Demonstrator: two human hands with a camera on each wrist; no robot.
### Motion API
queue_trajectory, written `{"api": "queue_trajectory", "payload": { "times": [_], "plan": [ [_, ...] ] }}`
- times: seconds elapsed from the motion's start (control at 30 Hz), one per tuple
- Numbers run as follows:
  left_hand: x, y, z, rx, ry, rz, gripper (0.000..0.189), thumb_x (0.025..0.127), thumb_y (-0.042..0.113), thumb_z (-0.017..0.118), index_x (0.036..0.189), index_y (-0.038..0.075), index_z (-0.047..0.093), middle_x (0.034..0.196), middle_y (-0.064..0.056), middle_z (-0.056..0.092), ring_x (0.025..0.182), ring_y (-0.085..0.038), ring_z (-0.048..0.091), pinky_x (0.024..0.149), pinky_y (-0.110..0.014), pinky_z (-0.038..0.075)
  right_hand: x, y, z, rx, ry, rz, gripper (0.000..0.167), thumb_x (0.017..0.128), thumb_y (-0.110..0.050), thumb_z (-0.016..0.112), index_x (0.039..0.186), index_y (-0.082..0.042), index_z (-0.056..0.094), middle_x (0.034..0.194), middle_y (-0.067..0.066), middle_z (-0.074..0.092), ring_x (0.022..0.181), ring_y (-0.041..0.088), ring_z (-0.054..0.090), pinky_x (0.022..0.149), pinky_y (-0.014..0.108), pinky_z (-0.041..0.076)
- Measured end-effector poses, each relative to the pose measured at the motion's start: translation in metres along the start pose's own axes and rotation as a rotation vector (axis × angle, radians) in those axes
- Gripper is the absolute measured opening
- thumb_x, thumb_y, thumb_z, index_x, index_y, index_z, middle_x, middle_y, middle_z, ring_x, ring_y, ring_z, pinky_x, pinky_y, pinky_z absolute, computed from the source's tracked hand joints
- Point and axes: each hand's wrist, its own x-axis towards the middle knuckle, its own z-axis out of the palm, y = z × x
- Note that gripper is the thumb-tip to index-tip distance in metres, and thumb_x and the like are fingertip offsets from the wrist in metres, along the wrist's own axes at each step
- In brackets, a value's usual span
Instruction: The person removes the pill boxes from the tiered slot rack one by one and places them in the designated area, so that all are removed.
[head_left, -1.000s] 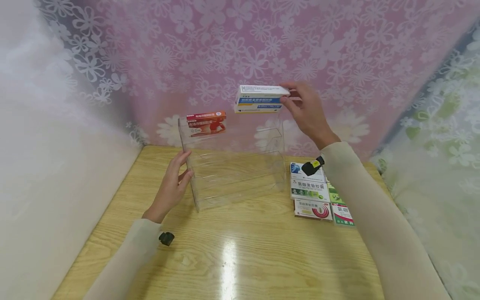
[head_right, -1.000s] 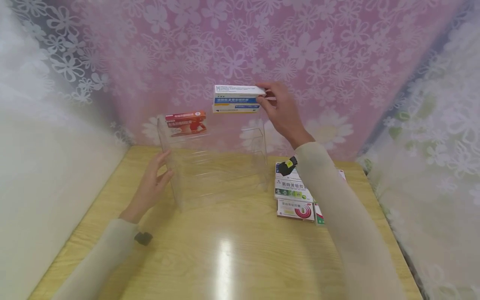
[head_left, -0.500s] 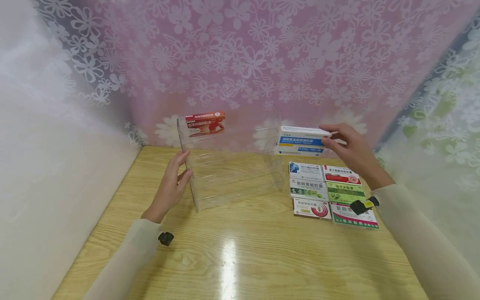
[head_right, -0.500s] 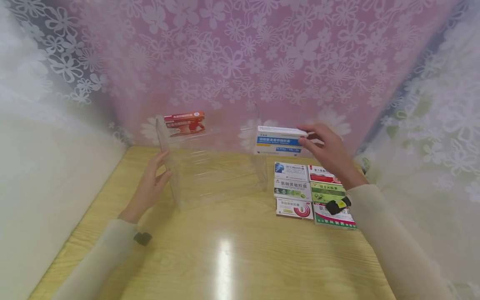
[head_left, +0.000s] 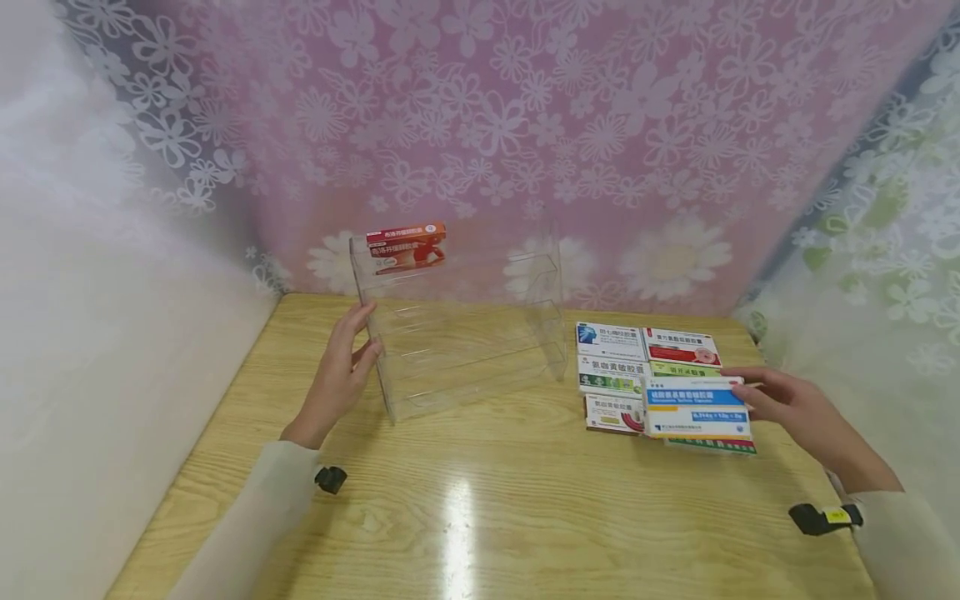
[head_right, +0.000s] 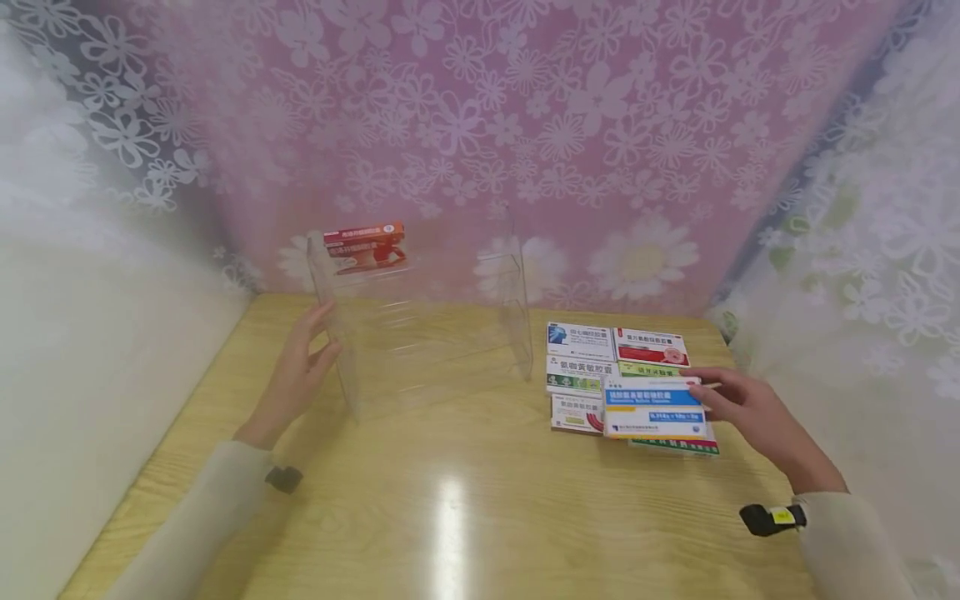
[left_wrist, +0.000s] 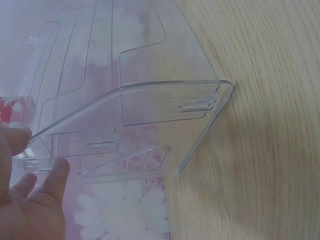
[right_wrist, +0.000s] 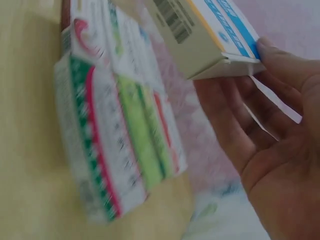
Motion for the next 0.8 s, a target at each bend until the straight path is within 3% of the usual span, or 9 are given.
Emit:
{"api": "queue_trajectory", "payload": {
  "times": [0.1,0.2,0.27,0.37,0.47,0.63,0.8],
  "plan": [
    [0.000,0.000,0.001,-0.003,-0.001,-0.002,0.061,0.116,0.014,0.054,0.173,0.018,0.031,0.180,-0.018,0.017,0.159,-0.048,0.033,0.118,-0.067,0.049,-0.020,0.027,0.002,0.037,-0.051,0.110,0.046,0.118,-0.025,0.052,0.157,-0.001,0.052,0.118,-0.030,0.070,0.099,0.003,0.076,0.077,0.031,0.068],
    [0.000,0.000,0.000,-0.005,-0.002,-0.003,0.061,0.117,0.015,0.053,0.173,0.017,0.030,0.180,-0.017,0.016,0.160,-0.047,0.032,0.118,-0.066,0.049,-0.037,0.047,0.005,0.066,-0.107,0.251,0.058,0.118,-0.034,0.051,0.160,0.006,0.046,0.121,-0.025,0.069,0.098,0.006,0.075,0.077,0.036,0.069],
    [-0.001,0.000,0.000,-0.005,-0.006,-0.005,0.062,0.117,0.016,0.053,0.173,0.017,0.029,0.181,-0.016,0.015,0.161,-0.046,0.032,0.118,-0.066,0.049,-0.045,0.057,0.006,0.077,-0.135,0.357,0.067,0.117,-0.042,0.051,0.162,0.007,0.042,0.126,-0.016,0.070,0.098,0.008,0.075,0.079,0.036,0.069],
    [-0.001,0.000,-0.001,0.001,-0.002,-0.005,0.062,0.117,0.017,0.053,0.174,0.020,0.029,0.181,-0.015,0.015,0.161,-0.045,0.032,0.119,-0.065,0.049,-0.053,0.068,0.009,0.080,-0.161,0.451,0.075,0.116,-0.048,0.051,0.163,0.009,0.038,0.134,0.005,0.071,0.099,0.011,0.073,0.081,0.037,0.069],
    [-0.001,0.001,-0.001,0.006,-0.001,0.006,0.063,0.117,0.015,0.053,0.174,0.021,0.028,0.180,-0.016,0.016,0.161,-0.046,0.032,0.118,-0.067,0.049,-0.057,0.075,0.012,0.065,-0.169,0.493,0.077,0.116,-0.051,0.050,0.162,0.010,0.038,0.140,0.017,0.068,0.099,0.010,0.071,0.081,0.036,0.068],
    [-0.001,0.003,0.000,0.020,-0.003,0.021,0.062,0.117,0.013,0.052,0.173,0.020,0.029,0.180,-0.019,0.016,0.159,-0.049,0.032,0.118,-0.067,0.049,-0.061,0.082,0.018,0.047,-0.148,0.512,0.079,0.115,-0.054,0.050,0.163,0.008,0.038,0.140,0.021,0.066,0.097,0.011,0.068,0.077,0.036,0.067],
    [-0.001,0.002,0.000,0.022,-0.003,0.013,0.061,0.117,0.013,0.052,0.173,0.019,0.030,0.180,-0.018,0.016,0.160,-0.047,0.032,0.119,-0.065,0.049,-0.061,0.082,0.024,-0.072,-0.110,0.480,0.083,0.112,-0.054,0.058,0.162,0.008,0.034,0.139,0.031,0.062,0.100,0.017,0.068,0.074,0.034,0.068]
  ]
}}
